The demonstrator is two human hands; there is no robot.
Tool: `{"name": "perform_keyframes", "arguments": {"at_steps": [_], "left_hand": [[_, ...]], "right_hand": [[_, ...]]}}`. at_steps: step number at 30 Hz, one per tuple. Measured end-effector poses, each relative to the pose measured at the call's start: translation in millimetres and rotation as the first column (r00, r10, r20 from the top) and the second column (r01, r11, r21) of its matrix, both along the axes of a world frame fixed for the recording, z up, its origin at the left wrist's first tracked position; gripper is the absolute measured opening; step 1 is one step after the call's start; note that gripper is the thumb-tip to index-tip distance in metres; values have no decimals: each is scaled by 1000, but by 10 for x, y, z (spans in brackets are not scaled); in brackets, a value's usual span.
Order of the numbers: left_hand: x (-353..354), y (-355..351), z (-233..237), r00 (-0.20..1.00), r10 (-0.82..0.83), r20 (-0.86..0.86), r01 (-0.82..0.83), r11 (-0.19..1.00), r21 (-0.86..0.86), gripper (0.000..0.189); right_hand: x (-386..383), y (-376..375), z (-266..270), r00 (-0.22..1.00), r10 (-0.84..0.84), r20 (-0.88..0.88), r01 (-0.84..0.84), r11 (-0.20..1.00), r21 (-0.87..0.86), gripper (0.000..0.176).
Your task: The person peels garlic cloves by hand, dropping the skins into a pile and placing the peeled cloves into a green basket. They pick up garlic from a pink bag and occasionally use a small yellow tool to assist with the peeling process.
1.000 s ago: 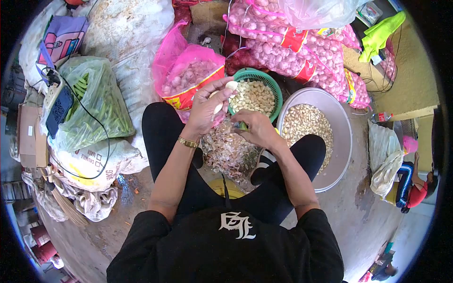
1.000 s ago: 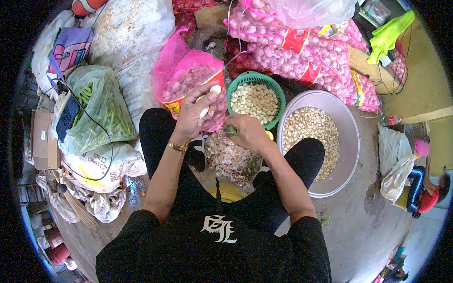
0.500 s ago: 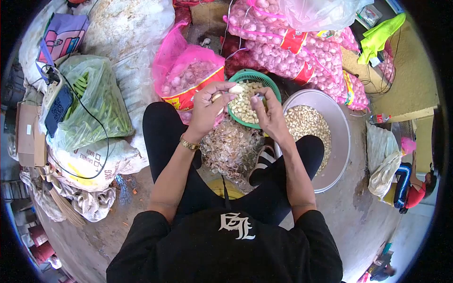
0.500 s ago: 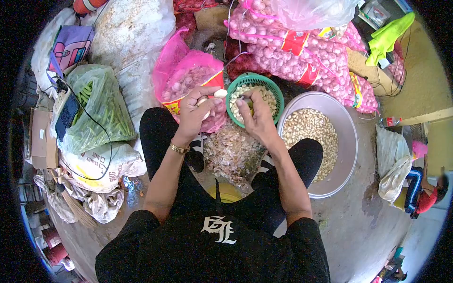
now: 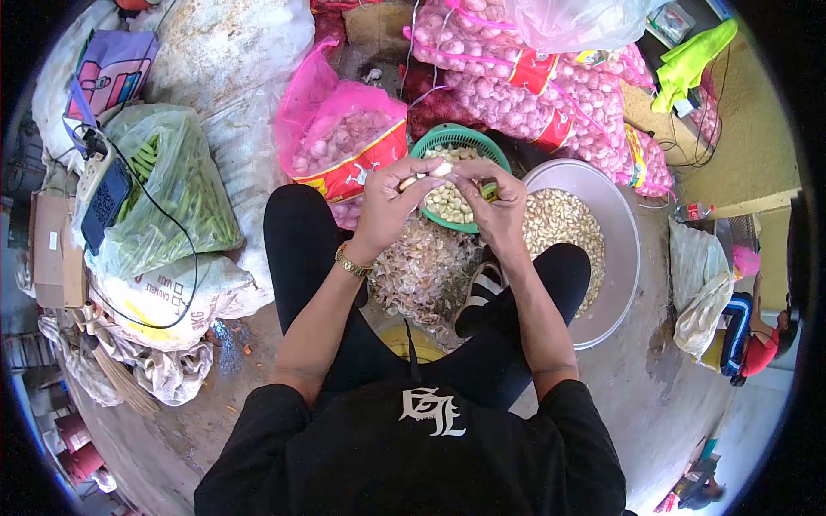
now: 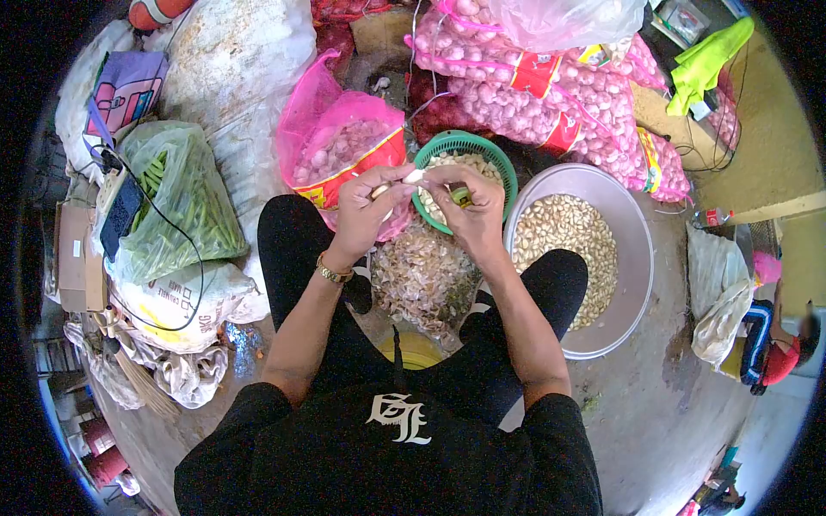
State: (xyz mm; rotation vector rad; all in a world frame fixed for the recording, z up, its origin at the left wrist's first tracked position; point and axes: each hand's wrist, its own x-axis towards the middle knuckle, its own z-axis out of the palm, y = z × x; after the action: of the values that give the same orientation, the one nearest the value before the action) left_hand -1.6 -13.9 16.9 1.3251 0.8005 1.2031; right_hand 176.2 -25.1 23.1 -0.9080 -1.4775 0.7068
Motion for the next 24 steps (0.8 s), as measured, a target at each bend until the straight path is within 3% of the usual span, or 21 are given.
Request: {"name": "perform_keyframes", "arguments": {"at_steps": [8,17,19,21,24], "left_hand": [[23,-18,12,999,19,46,-20,1000,2,27],[21,-11,0,998,56,12,-56,998,33,24],[32,-1,-5,998,59,19,-60,997,40,25],[41,15,-20,992,28,126,-19,997,-73,26],[93,-1,40,960,58,273,-33,995,-98,28]], "right_hand": [[4,3,54,1000,-18,-7,17,998,-68,11],[-14,48,130,973,10,230,-10,1000,-5,11],[-32,66,127,965,-37,259,5,993,122,17],[-32,46,129,969,-24,245,0,995,98,18],[-23,17,87,982,-22,189,14,999,45,18]]}}
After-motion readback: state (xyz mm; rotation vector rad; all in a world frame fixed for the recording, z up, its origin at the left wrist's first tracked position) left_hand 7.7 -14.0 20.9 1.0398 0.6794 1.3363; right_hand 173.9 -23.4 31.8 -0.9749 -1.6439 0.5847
